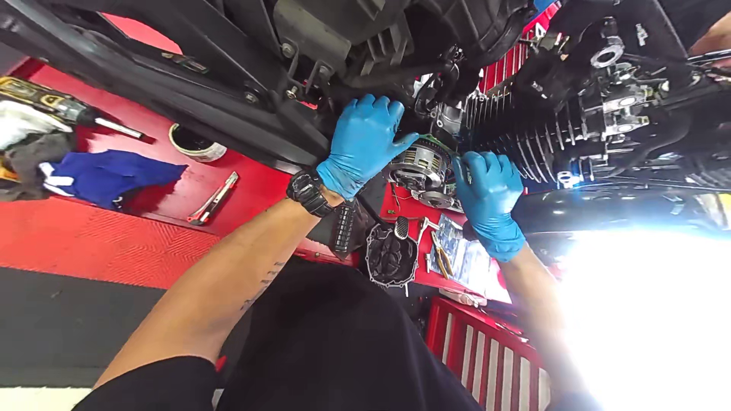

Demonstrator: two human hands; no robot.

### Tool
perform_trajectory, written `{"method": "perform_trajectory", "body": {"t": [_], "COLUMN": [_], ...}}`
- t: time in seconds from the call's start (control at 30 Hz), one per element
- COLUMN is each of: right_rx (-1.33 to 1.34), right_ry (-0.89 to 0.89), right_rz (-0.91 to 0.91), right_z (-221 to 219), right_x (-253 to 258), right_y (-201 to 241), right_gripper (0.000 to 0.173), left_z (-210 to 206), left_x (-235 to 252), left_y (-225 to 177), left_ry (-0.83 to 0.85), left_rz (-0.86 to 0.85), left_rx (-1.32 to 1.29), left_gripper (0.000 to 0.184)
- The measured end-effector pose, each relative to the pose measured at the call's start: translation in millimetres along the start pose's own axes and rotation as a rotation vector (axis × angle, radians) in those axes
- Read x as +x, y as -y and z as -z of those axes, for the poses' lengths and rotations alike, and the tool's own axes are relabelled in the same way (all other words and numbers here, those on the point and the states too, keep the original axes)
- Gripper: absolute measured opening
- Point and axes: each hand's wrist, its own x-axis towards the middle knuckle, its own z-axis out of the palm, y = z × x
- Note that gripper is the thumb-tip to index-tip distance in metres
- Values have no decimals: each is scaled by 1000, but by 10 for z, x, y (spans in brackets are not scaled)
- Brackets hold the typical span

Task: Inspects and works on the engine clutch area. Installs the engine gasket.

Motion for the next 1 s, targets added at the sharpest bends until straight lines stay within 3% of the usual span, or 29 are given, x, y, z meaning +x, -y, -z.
{"method": "perform_trajectory", "body": {"t": [0.23,0.4,0.5,0.57,0.73,0.83,1.0], "right_rx": [87,546,827,1009,1165,1181,892], "right_ry": [-20,34,64,112,282,371,598], "right_rz": [-196,-546,-830,-924,-866,-740,-471], "right_z": [-52,132,-70,-222,-544,-685,-620], "right_x": [-398,-997,-1407,-1587,-1658,-1588,-1186], "right_y": [-50,-58,92,202,467,667,1048], "right_gripper": [14,25,19,17,24,31,47], "left_z": [140,338,234,169,121,107,107], "left_x": [-30,-206,-55,30,43,43,69], "left_y": [103,113,179,200,213,205,178], "left_ry": [139,282,329,331,281,341,439], "left_rz": [-6,-48,-27,-10,-35,-55,0], "left_rx": [50,99,139,146,207,270,320], "left_gripper": [41,41,46,48,49,48,50]}}
